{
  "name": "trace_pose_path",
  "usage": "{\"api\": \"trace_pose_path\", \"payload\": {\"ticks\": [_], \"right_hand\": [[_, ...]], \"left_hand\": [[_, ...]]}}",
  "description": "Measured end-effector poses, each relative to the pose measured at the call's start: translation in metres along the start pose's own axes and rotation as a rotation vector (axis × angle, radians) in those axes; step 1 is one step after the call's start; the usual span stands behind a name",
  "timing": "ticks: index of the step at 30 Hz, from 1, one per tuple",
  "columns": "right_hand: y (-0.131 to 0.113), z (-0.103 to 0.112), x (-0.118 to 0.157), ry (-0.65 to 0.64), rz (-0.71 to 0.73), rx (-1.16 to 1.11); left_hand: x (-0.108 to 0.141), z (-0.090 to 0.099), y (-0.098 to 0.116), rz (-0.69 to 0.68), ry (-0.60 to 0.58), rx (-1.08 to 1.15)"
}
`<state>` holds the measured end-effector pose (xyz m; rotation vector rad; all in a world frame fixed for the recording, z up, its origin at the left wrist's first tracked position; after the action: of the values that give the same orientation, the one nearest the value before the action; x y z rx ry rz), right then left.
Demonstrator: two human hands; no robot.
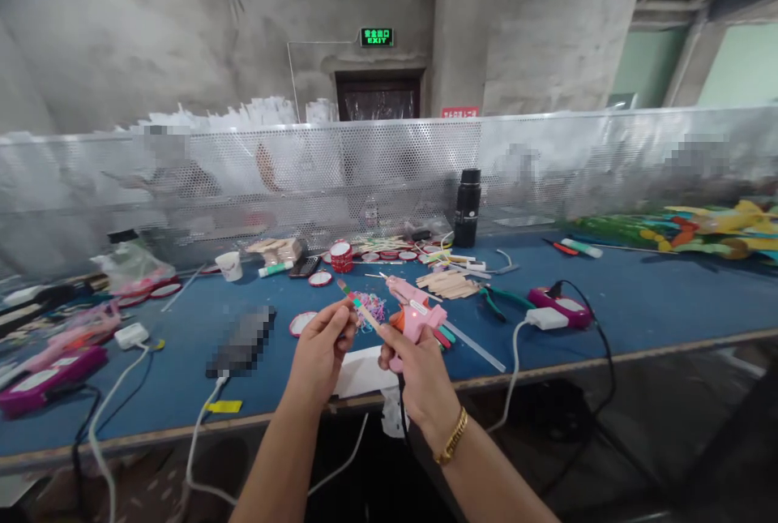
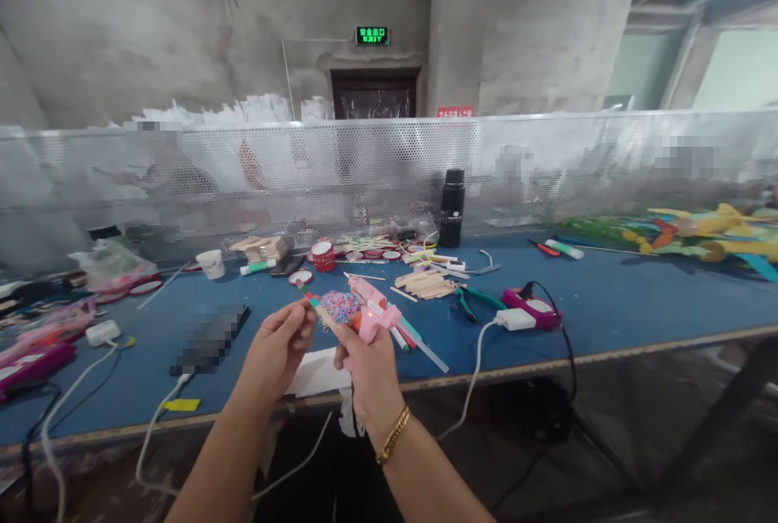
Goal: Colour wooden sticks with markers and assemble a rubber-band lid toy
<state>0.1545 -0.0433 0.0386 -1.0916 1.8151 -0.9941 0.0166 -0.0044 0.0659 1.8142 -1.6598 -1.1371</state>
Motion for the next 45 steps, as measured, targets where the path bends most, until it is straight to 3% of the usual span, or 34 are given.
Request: {"api": "trace_pose_path", "payload": {"ticks": [5,12,17,25,31,35,45], "right_hand": [[0.006,-0.005,-0.003,-0.022,-0.168,-0.037],[0.007,-0.011,-0.013,-0.037,-0.243,-0.027],[0.010,-0.020,-0.021,-0.114,-0.280,-0.007],[0.018,-0.005,-0.039,-0.107,-0.235,0.015],[0.011,0.016,-0.028,-0.364,-0.130,0.223],[-0.002,0.028,-0.021,-0.423,-0.087,0.447],[0.006,0.030,-0.017,-0.511,-0.105,0.438]], "left_hand": [[-0.010,0.001,-0.001,0.059,-0.007,0.074],[-0.026,0.010,0.001,0.089,0.030,0.127],[-0.033,0.020,0.002,0.102,0.084,0.137],[-0.052,0.033,0.009,0.138,0.175,0.154],[-0.064,0.032,0.009,0.224,0.139,0.124],[-0.066,0.028,0.011,0.284,0.100,0.095],[-0.061,0.028,0.001,0.326,0.071,0.079]]}}
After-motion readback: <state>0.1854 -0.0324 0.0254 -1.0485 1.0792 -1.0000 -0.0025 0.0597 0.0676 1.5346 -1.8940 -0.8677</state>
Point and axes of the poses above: each hand's wrist, its own x-axis away from the middle knuckle, its own z-axis out of the back of the hand, y = z × x, the point moved 5 cm from there along -x, towards the middle knuckle, and after that the axes turned 12 degrees about x, right-handed, at the moved point
